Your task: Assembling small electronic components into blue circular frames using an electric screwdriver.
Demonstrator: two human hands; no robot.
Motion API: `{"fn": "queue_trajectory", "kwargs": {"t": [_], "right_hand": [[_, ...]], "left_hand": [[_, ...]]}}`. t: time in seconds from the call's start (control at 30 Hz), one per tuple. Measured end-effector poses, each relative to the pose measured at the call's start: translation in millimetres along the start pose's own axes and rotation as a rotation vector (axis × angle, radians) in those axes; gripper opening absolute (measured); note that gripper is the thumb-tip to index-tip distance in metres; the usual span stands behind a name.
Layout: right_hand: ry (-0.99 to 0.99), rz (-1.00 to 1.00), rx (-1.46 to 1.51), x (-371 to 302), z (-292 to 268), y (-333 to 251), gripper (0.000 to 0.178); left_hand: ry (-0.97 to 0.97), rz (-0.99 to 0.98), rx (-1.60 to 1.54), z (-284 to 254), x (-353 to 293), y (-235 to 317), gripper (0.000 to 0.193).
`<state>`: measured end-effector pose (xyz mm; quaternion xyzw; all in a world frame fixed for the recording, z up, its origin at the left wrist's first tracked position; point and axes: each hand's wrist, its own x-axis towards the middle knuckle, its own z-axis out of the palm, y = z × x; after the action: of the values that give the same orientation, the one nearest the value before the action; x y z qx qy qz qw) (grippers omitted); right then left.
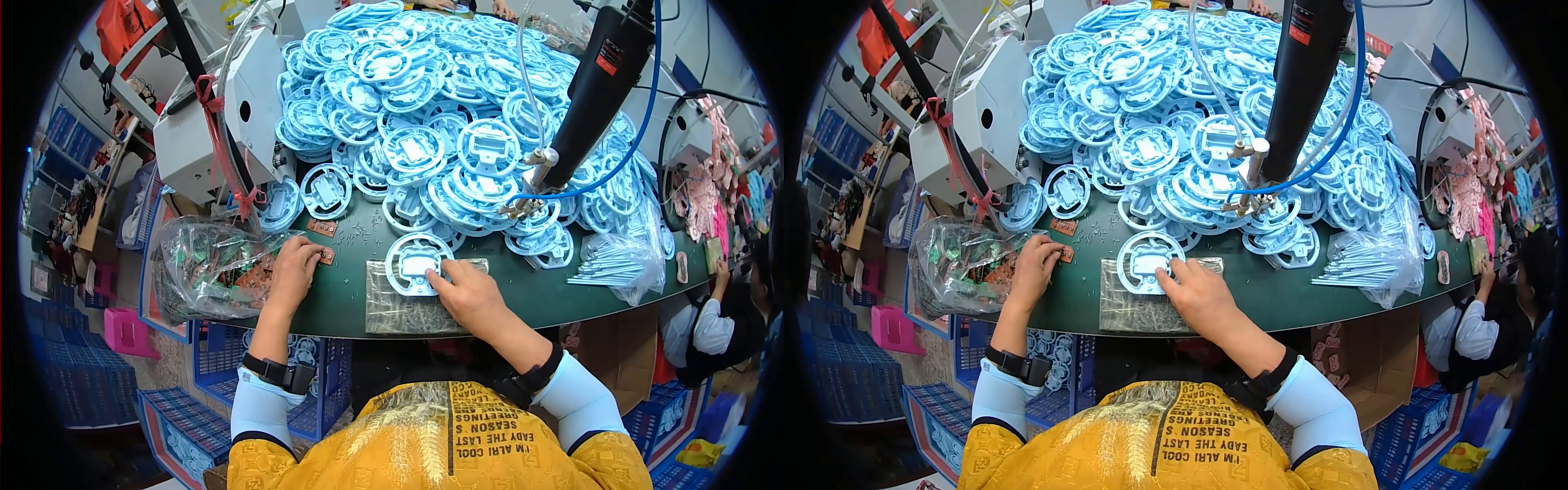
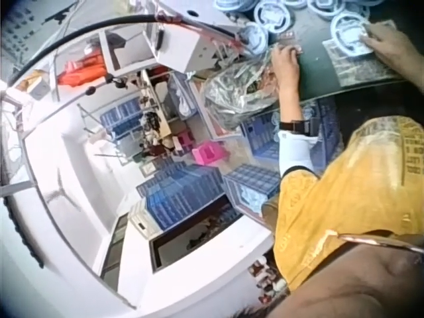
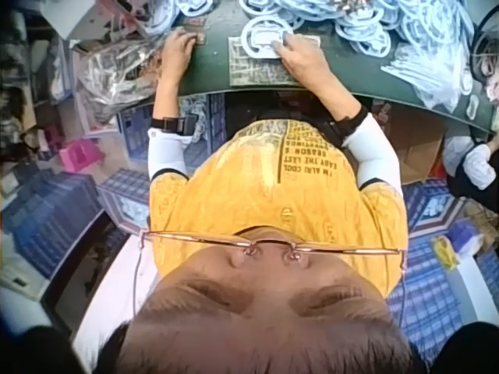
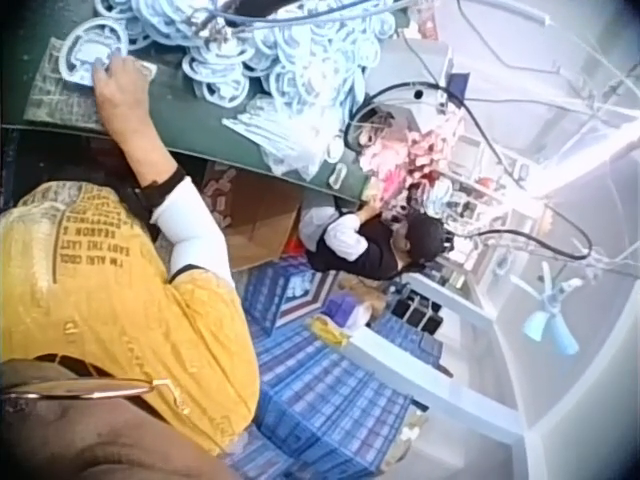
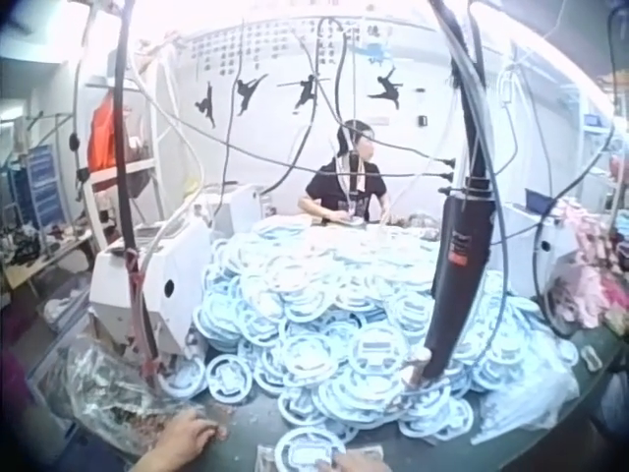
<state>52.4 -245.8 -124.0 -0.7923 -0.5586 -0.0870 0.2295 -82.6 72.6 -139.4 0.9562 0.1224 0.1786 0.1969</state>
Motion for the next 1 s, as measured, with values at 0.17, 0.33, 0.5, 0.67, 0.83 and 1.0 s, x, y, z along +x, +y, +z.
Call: {"fn": "queue_trajectory", "kwargs": {"t": [0.17, 0.33, 0.5, 0.67, 0.83, 1.0], "right_hand": [[-0.144, 0.022, 0.13, -6.0, -12.7, -17.1, 0.043], [0.0, 0.106, 0.15, -9.4, -24.8, -10.4, 0.045], [0.068, 0.028, -0.001, -17.0, -7.8, 9.8, 0.041], [-0.005, -0.079, 0.045, -15.6, -20.4, -7.4, 0.036], [-0.005, -0.041, 0.098, -22.3, -16.1, -3.5, 0.039], [0.009, -0.127, -0.009, -27.4, -10.2, -1.9, 0.032]], "left_hand": [[0.034, -0.097, -0.041, 6.1, -0.5, -5.4, 0.01], [0.249, -0.33, -0.949, -1.9, 0.4, 6.0, 0.013], [0.063, -0.538, -1.62, 3.8, -2.2, 53.2, 0.013], [-0.123, 0.238, -0.267, -1.5, -15.0, 103.0, 0.013], [-0.203, 0.284, -0.131, 4.2, -28.8, 97.7, 0.02], [-0.053, 0.33, -0.185, -0.2, -20.6, 102.4, 0.023]]}}
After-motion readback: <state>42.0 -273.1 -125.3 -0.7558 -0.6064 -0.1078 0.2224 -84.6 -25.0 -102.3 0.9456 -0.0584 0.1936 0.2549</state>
